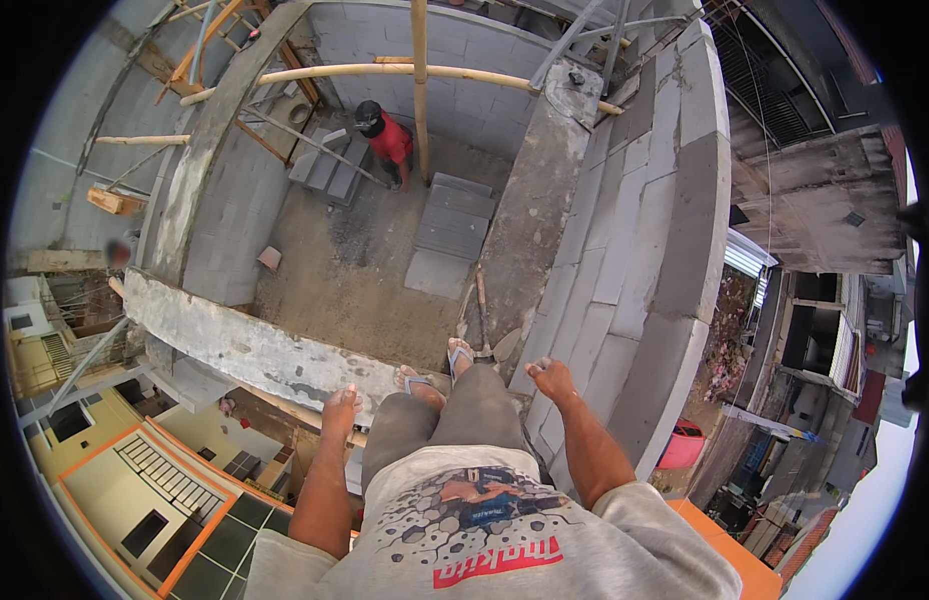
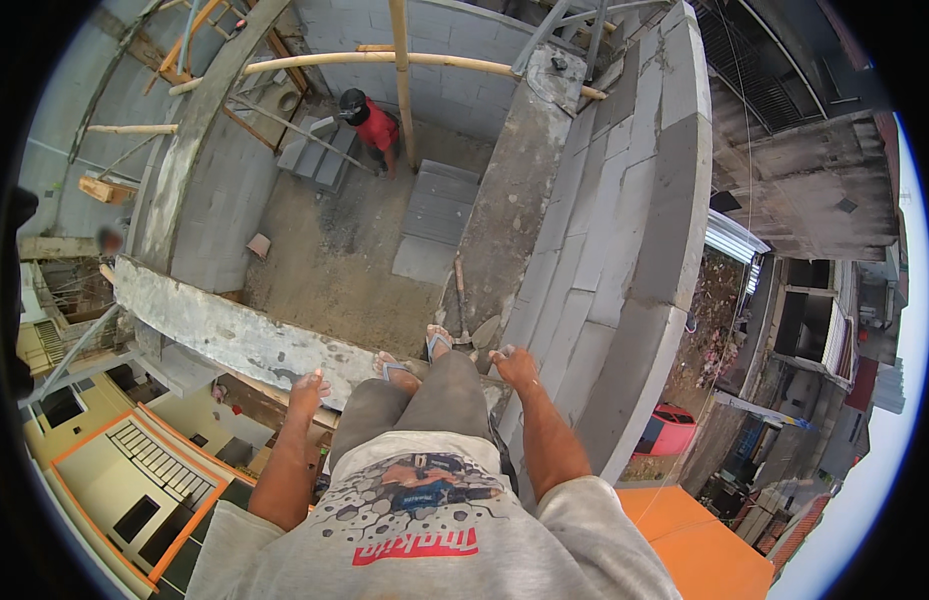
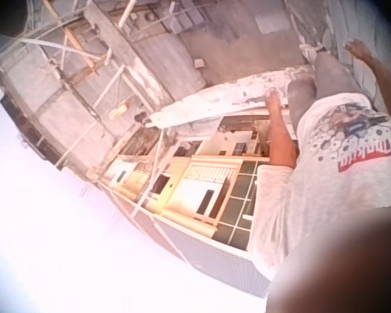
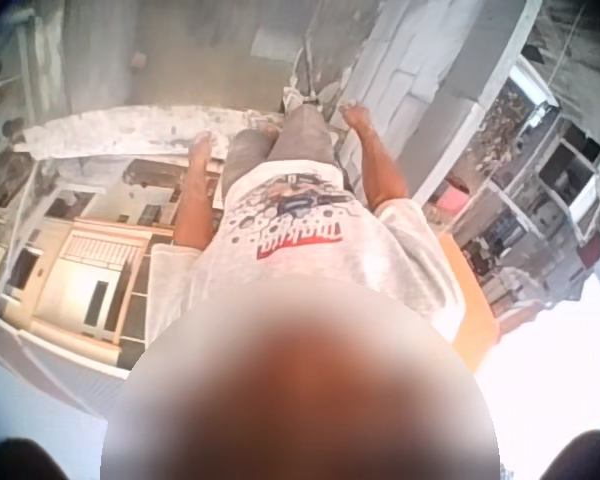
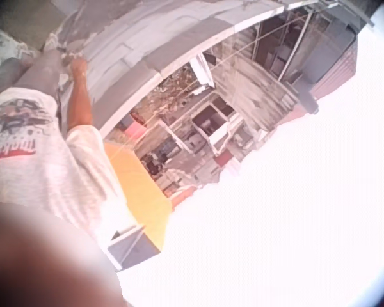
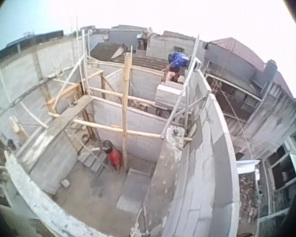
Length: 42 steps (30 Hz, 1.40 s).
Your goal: The person applies mortar to a wall using a trowel and then receives and places white blocks onto the wall. The person works on scaffolding at a construction site, coordinating with another worker who passes blocks upward.
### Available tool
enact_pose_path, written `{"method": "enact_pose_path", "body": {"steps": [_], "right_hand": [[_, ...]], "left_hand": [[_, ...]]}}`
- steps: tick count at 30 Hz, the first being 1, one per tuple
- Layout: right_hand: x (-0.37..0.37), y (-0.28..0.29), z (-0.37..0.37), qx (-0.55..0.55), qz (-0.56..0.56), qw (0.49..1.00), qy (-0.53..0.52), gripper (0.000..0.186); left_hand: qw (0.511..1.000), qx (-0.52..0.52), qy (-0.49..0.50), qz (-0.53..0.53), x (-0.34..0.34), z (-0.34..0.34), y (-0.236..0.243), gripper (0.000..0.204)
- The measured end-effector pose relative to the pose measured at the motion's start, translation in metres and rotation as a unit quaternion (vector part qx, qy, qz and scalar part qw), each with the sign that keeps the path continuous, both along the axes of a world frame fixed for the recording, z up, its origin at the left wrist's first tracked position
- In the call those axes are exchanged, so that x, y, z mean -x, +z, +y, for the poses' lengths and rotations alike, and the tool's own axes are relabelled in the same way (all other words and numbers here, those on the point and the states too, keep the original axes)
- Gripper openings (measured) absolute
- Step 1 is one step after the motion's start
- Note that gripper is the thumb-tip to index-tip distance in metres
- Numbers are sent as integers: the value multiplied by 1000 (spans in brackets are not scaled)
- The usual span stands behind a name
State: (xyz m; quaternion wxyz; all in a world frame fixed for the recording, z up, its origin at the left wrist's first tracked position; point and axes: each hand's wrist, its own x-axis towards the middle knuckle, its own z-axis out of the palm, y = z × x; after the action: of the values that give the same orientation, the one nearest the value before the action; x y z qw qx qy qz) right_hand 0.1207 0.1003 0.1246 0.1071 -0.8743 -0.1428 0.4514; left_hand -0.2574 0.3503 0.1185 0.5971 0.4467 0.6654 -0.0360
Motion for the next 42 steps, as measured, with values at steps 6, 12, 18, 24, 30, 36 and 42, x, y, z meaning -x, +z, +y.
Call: {"method": "enact_pose_path", "body": {"steps": [6, 12, 18, 24, 30, 36, 42], "right_hand": [[41, -21, -32, 26, -8, 1000, -4, 39], [22, -12, -43, 46, 30, 995, -87, 39], [-75, -8, 2, 81, -8, 996, 24, 35], [-179, -47, 119, 57, -78, 962, 257, 35], [-221, -126, 248, -55, 6, 940, 338, 36], [-194, -257, 276, 5, -23, 928, 371, 38], [-144, -377, 263, -5, 75, 930, 359, 43]], "left_hand": [[999, -27, 21, -35, 24, 16, -3, 43], [994, -12, 106, -27, 55, -7, -21, 39], [977, -32, 206, -43, 44, -29, -58, 39], [946, -42, 322, -10, -20, -52, -89, 40], [945, 40, 322, -43, -151, -77, -127, 39], [968, 61, 217, -111, -223, -80, -188, 39], [964, 119, 230, -55, -189, -70, -281, 40]]}}
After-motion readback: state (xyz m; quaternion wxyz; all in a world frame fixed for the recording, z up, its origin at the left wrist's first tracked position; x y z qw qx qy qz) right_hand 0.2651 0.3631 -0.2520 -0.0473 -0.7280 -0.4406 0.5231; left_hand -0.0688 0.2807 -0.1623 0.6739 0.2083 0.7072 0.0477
